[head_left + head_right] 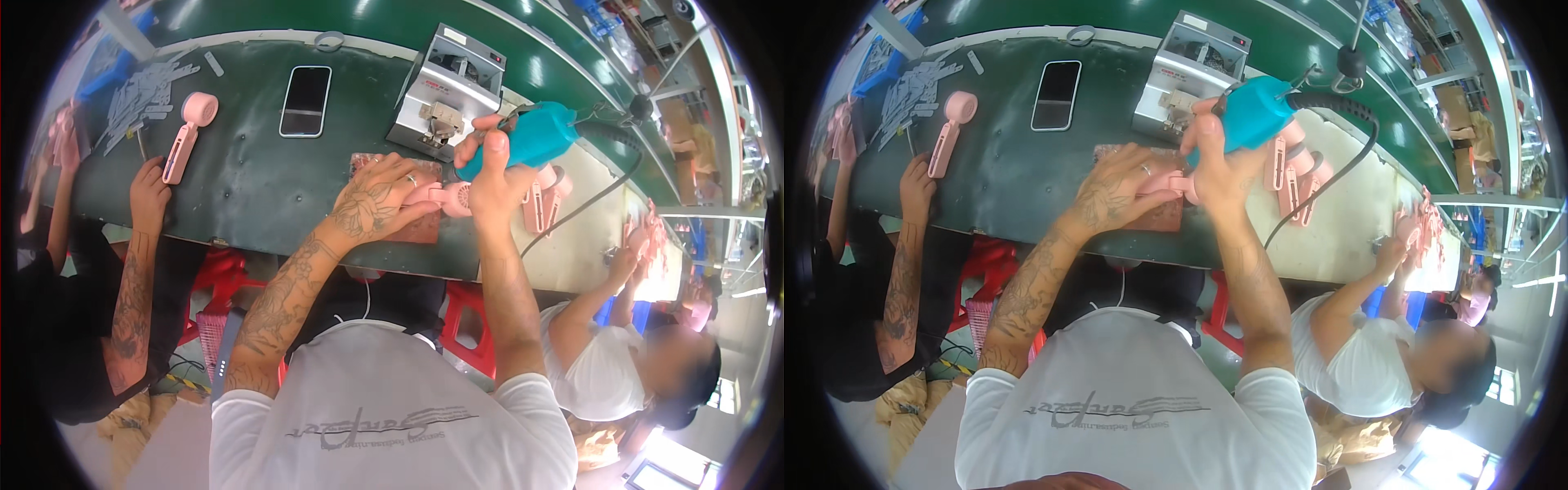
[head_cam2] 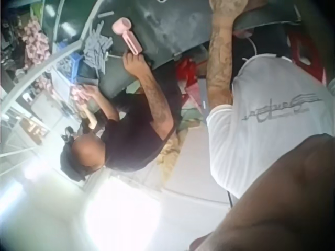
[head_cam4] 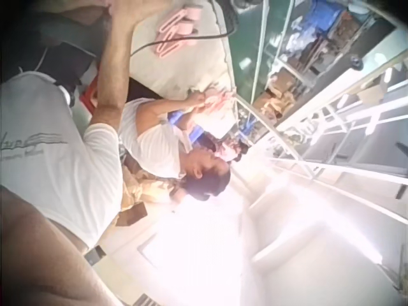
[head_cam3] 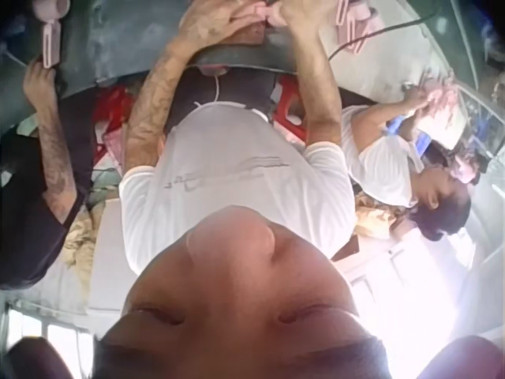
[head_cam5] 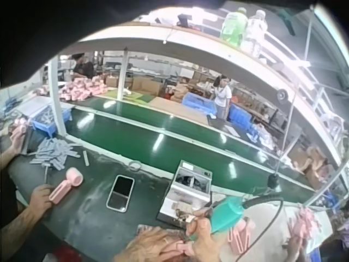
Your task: Using an electric screwdriver to assemble pink plastic handheld fan components on a factory production line.
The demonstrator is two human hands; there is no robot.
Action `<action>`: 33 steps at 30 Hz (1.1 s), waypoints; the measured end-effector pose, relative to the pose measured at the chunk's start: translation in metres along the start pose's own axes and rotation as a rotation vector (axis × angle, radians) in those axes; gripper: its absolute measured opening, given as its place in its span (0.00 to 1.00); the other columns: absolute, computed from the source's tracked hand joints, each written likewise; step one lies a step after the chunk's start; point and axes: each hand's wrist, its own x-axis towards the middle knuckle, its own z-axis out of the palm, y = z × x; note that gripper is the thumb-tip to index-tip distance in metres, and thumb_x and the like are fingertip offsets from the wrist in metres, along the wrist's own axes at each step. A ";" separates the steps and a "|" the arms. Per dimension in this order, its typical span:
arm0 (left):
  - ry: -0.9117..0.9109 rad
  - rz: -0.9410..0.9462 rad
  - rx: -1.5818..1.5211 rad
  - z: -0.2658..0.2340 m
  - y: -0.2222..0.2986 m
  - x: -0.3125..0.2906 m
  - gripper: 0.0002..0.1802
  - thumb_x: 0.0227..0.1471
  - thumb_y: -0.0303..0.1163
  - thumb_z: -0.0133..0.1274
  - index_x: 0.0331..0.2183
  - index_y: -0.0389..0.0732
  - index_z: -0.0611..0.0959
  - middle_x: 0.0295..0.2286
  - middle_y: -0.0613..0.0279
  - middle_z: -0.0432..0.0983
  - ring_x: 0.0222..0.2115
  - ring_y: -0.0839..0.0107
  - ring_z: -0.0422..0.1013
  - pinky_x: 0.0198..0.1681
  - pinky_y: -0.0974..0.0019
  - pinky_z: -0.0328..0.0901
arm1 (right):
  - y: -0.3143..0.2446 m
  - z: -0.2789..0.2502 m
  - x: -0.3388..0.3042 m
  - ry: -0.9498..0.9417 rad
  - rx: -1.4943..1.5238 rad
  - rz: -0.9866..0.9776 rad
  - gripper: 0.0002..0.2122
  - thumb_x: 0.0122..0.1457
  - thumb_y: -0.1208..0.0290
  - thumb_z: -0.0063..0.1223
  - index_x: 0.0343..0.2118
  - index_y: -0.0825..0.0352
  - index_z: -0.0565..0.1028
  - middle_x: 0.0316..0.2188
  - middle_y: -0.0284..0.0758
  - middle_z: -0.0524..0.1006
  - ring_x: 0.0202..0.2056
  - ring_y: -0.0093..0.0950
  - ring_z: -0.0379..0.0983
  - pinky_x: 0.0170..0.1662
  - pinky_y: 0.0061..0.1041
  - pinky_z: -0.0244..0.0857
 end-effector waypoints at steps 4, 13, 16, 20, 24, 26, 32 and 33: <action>-0.020 -0.023 0.017 -0.003 0.001 -0.002 0.27 0.58 0.56 0.60 0.49 0.44 0.85 0.48 0.54 0.79 0.55 0.44 0.72 0.61 0.46 0.66 | 0.006 -0.001 -0.006 0.001 0.023 0.045 0.14 0.68 0.63 0.59 0.43 0.72 0.75 0.23 0.31 0.77 0.24 0.20 0.73 0.29 0.21 0.65; -0.021 -0.010 0.056 -0.004 0.005 0.000 0.27 0.58 0.54 0.61 0.44 0.39 0.85 0.45 0.53 0.79 0.53 0.46 0.73 0.57 0.46 0.68 | 0.026 -0.006 -0.013 -0.001 0.003 0.083 0.14 0.69 0.62 0.60 0.41 0.71 0.74 0.23 0.32 0.75 0.24 0.22 0.72 0.29 0.24 0.67; -0.044 -0.013 0.089 -0.005 0.008 0.001 0.28 0.59 0.54 0.60 0.45 0.37 0.84 0.46 0.52 0.79 0.54 0.47 0.72 0.58 0.46 0.66 | 0.030 -0.008 -0.014 -0.019 -0.036 0.070 0.16 0.70 0.60 0.59 0.40 0.70 0.71 0.23 0.34 0.74 0.24 0.26 0.71 0.30 0.28 0.69; -0.013 -0.007 0.148 0.002 0.003 -0.003 0.29 0.61 0.55 0.57 0.46 0.36 0.83 0.48 0.50 0.78 0.57 0.47 0.70 0.62 0.45 0.63 | 0.037 -0.005 -0.016 -0.049 -0.017 0.016 0.15 0.70 0.61 0.58 0.41 0.70 0.70 0.22 0.34 0.74 0.24 0.26 0.71 0.29 0.28 0.69; 0.083 0.082 0.165 0.000 0.002 -0.002 0.25 0.59 0.49 0.61 0.46 0.36 0.83 0.45 0.50 0.78 0.49 0.45 0.73 0.54 0.45 0.67 | 0.035 -0.003 -0.016 -0.024 -0.048 0.030 0.16 0.71 0.60 0.57 0.40 0.70 0.70 0.22 0.34 0.73 0.23 0.26 0.71 0.29 0.28 0.69; -0.078 -0.026 0.142 -0.006 0.007 0.000 0.30 0.61 0.55 0.56 0.49 0.37 0.83 0.51 0.50 0.77 0.58 0.47 0.70 0.64 0.46 0.61 | 0.032 -0.003 -0.013 -0.004 -0.090 0.047 0.17 0.71 0.58 0.56 0.41 0.71 0.71 0.21 0.33 0.73 0.22 0.25 0.71 0.28 0.27 0.68; -0.081 -0.026 0.133 -0.001 0.002 -0.003 0.28 0.62 0.52 0.55 0.52 0.40 0.82 0.53 0.49 0.77 0.59 0.45 0.69 0.67 0.44 0.60 | 0.015 0.008 0.010 0.023 -0.032 -0.004 0.14 0.71 0.61 0.56 0.41 0.70 0.76 0.22 0.30 0.77 0.26 0.19 0.72 0.32 0.22 0.64; -0.078 -0.029 0.138 -0.001 0.001 -0.005 0.28 0.62 0.52 0.55 0.52 0.40 0.82 0.53 0.49 0.77 0.59 0.45 0.69 0.67 0.44 0.60 | 0.016 0.012 0.017 0.019 -0.027 -0.005 0.14 0.71 0.61 0.56 0.41 0.70 0.76 0.22 0.30 0.77 0.26 0.19 0.72 0.32 0.22 0.64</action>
